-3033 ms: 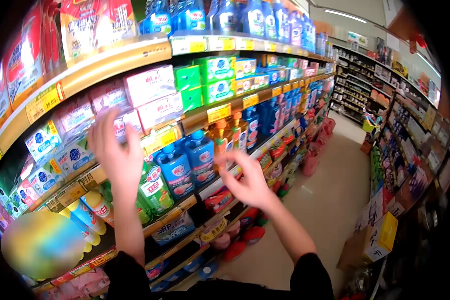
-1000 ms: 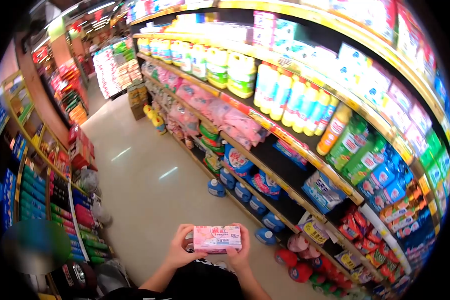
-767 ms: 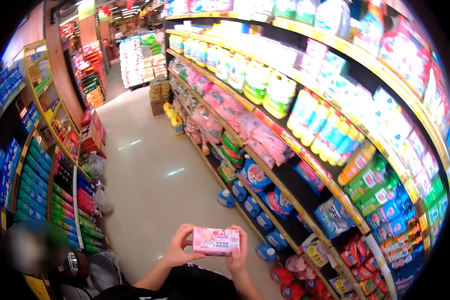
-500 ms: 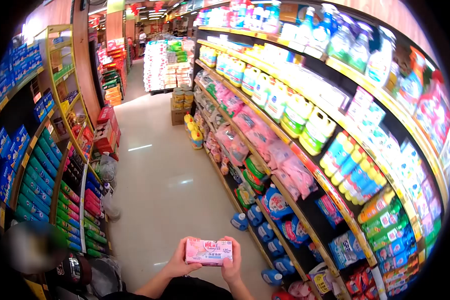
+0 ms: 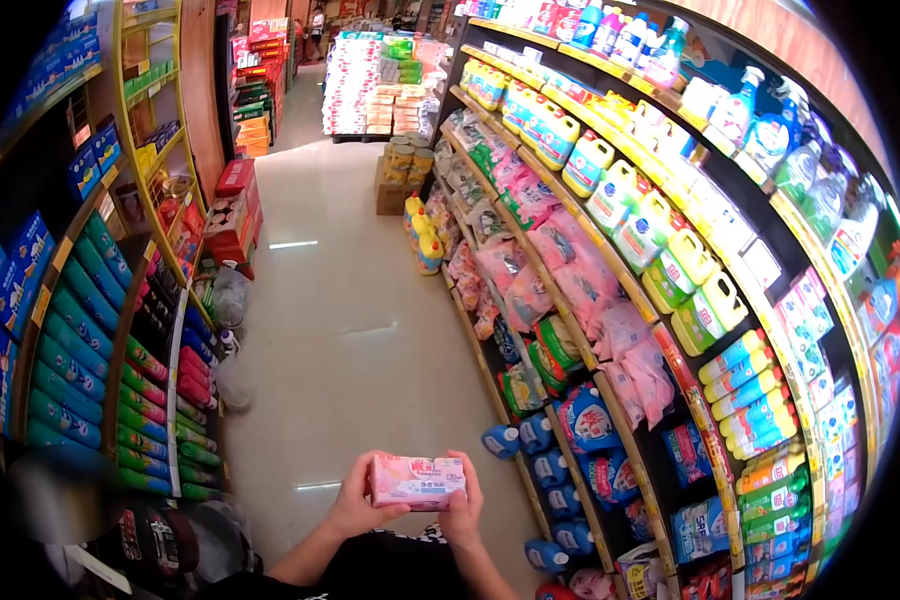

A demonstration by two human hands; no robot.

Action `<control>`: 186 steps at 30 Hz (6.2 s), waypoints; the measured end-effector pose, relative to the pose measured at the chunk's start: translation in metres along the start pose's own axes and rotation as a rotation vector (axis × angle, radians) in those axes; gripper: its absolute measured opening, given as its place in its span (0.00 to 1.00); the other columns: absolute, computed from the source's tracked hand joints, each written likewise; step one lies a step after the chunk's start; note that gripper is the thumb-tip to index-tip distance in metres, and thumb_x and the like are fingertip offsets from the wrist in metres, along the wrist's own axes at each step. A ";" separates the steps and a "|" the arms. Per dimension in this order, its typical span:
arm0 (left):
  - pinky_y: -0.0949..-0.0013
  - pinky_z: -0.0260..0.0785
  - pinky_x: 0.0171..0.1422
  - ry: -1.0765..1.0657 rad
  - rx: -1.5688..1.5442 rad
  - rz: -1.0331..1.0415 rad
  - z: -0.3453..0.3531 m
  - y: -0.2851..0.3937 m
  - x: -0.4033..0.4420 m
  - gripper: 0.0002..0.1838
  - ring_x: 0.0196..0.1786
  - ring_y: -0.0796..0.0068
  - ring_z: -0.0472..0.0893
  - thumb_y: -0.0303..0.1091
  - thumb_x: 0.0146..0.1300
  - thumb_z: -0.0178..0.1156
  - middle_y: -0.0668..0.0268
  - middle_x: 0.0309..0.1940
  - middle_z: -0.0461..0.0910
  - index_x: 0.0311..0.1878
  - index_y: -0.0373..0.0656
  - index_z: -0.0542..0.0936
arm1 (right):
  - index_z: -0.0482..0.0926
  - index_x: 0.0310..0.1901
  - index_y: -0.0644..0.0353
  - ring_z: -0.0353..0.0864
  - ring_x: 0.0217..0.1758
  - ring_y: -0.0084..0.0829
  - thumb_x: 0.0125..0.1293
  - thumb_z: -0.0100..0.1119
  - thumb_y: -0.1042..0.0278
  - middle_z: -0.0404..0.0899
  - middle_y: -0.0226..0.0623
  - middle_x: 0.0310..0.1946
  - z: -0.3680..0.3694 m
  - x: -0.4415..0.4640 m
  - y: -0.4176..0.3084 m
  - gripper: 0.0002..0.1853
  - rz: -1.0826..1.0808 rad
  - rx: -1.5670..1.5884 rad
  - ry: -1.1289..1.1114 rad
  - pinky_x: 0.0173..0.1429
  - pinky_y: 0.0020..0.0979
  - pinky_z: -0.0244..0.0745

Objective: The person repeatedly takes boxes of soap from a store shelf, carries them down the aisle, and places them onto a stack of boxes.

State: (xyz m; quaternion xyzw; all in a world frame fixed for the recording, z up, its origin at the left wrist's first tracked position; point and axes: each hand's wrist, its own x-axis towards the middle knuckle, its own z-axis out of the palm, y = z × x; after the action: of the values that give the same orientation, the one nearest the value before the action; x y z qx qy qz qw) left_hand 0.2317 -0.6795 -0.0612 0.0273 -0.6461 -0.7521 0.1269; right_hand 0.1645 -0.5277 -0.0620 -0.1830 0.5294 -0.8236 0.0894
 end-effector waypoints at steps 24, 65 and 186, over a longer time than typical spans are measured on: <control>0.64 0.68 0.64 0.430 -0.076 0.189 -0.071 -0.016 0.257 0.38 0.59 0.69 0.73 0.26 0.51 0.71 0.59 0.55 0.71 0.63 0.35 0.60 | 0.48 0.71 0.71 0.63 0.67 0.33 0.65 0.57 0.47 0.62 0.45 0.64 0.006 0.332 0.067 0.46 0.184 0.157 -0.615 0.69 0.34 0.58; 0.68 0.74 0.55 0.740 -0.131 0.333 -0.424 -0.016 0.542 0.36 0.52 0.71 0.78 0.31 0.49 0.74 0.59 0.49 0.76 0.59 0.31 0.67 | 0.47 0.72 0.67 0.61 0.68 0.32 0.62 0.60 0.59 0.62 0.43 0.64 0.277 0.682 0.263 0.43 0.256 -0.072 -0.881 0.71 0.34 0.55; 0.65 0.75 0.56 0.469 0.097 0.139 -1.440 0.026 1.677 0.45 0.58 0.69 0.76 0.23 0.40 0.78 0.60 0.54 0.73 0.63 0.32 0.65 | 0.49 0.72 0.64 0.69 0.63 0.30 0.52 0.72 0.73 0.68 0.40 0.61 0.942 1.906 0.820 0.50 0.319 -0.047 -0.708 0.66 0.32 0.64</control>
State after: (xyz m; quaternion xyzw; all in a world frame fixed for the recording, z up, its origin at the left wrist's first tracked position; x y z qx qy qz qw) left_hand -1.0895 -2.4513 -0.0655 0.1626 -0.6347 -0.6828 0.3231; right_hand -1.2488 -2.3159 -0.0593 -0.3733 0.5064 -0.6729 0.3892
